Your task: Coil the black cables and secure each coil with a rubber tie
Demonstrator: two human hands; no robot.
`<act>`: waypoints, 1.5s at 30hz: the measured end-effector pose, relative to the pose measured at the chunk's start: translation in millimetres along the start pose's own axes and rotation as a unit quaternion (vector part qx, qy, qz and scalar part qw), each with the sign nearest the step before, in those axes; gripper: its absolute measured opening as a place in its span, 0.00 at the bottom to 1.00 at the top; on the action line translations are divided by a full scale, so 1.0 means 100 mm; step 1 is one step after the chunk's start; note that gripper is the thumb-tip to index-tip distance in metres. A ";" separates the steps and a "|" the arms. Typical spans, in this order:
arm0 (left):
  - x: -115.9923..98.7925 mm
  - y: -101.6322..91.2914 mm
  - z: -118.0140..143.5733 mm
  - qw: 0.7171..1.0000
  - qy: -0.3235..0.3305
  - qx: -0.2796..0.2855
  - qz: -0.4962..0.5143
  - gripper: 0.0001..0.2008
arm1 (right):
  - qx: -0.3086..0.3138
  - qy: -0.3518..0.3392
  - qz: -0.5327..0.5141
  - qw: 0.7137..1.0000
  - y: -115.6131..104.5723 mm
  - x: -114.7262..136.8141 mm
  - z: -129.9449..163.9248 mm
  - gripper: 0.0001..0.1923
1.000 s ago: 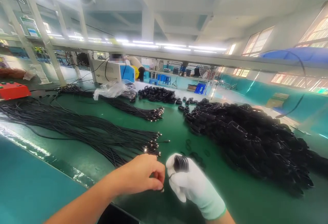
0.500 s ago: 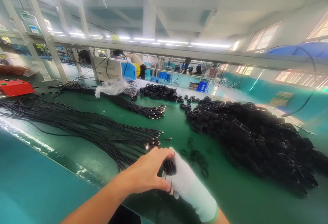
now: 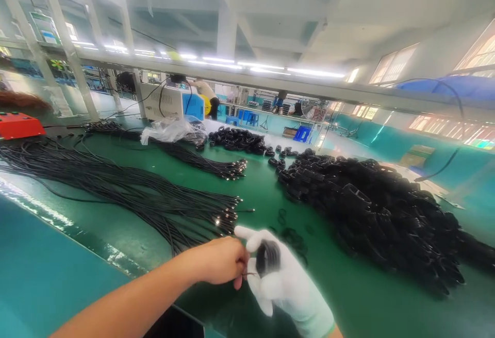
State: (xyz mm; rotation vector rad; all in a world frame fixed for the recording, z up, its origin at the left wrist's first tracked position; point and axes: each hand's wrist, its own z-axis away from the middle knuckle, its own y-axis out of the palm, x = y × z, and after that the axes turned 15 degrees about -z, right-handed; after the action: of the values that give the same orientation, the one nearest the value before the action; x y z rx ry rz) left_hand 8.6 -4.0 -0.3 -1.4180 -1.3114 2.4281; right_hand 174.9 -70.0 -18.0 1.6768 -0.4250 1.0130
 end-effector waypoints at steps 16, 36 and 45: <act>-0.36 -0.13 0.17 0.975 0.034 -0.215 0.037 0.17 | 0.057 0.019 -0.086 0.994 -0.11 -0.11 -0.05 0.28; -0.07 -0.05 0.03 0.964 -0.057 -0.204 0.160 0.09 | -0.053 0.014 -0.058 0.997 -0.03 -0.09 -0.15 0.24; -0.09 0.16 0.13 0.951 -0.005 -0.135 0.279 0.04 | -0.003 0.033 -0.063 0.997 0.04 -0.12 -0.13 0.21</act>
State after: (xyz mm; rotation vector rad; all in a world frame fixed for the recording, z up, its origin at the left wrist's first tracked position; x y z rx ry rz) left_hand 9.7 -26.4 -2.3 -2.0980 -1.4470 2.6467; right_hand 160.1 -61.5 -24.0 1.6400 -0.2748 0.9695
